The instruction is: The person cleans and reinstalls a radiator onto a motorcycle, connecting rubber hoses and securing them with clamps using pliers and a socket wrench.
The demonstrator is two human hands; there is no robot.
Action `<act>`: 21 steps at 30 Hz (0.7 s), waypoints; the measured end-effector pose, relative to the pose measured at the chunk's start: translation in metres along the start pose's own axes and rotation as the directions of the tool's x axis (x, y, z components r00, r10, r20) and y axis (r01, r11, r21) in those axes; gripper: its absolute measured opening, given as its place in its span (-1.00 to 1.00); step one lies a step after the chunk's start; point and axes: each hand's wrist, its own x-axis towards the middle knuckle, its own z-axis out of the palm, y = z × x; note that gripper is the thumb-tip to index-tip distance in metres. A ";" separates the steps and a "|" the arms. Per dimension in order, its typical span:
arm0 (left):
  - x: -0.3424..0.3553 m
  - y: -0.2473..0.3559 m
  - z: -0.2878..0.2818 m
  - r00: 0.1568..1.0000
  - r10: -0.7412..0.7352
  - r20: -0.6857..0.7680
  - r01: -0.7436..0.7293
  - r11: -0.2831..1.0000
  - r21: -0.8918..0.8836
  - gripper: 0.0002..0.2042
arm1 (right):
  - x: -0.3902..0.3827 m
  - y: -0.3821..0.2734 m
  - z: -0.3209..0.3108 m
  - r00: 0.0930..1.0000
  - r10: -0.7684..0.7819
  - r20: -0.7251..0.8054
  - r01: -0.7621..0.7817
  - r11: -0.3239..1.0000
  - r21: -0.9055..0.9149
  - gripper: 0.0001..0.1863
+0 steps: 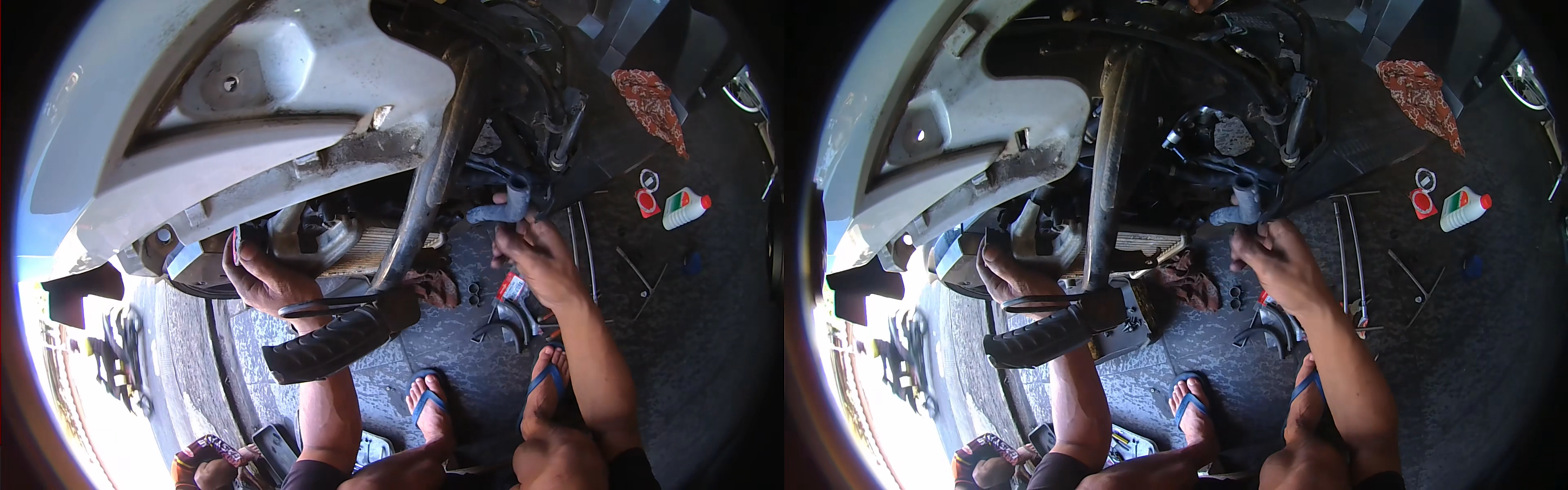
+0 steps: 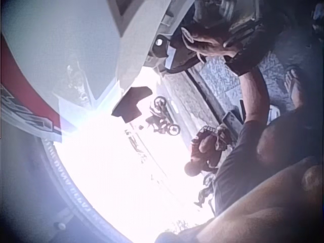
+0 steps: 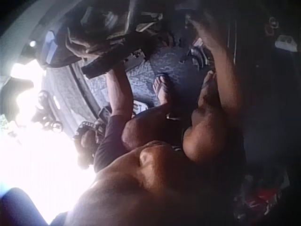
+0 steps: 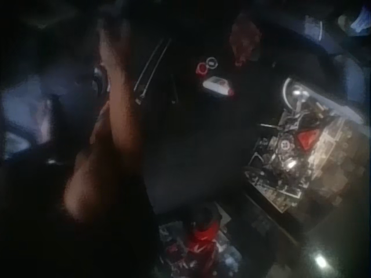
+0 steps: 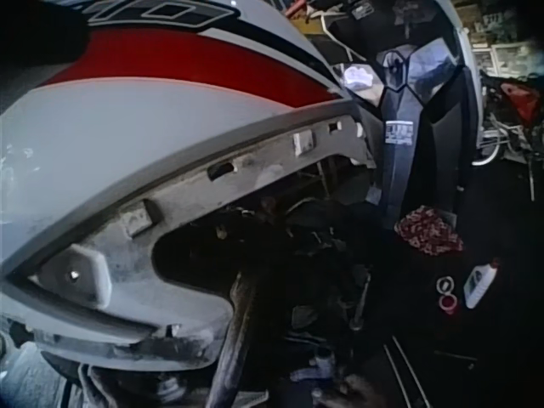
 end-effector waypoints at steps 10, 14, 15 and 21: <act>0.000 -0.001 0.000 1.000 0.022 -0.011 -0.022 1.000 0.013 -0.43 | 0.048 0.004 -0.006 0.993 -0.020 0.115 0.079 0.842 -0.534 -0.49; 0.001 -0.002 -0.001 1.000 0.001 -0.016 0.000 1.000 0.013 -0.44 | 0.048 -0.001 -0.002 0.989 -0.004 0.147 0.080 0.856 -0.511 -0.50; 0.000 -0.003 -0.001 1.000 0.004 -0.014 -0.004 1.000 0.011 -0.44 | 0.048 -0.002 -0.001 0.989 -0.009 0.150 0.082 0.868 -0.490 -0.50; -0.001 0.001 0.000 1.000 0.017 -0.001 -0.017 1.000 0.001 -0.47 | 0.052 0.011 -0.002 0.992 -0.060 0.114 0.112 0.833 -0.541 -0.53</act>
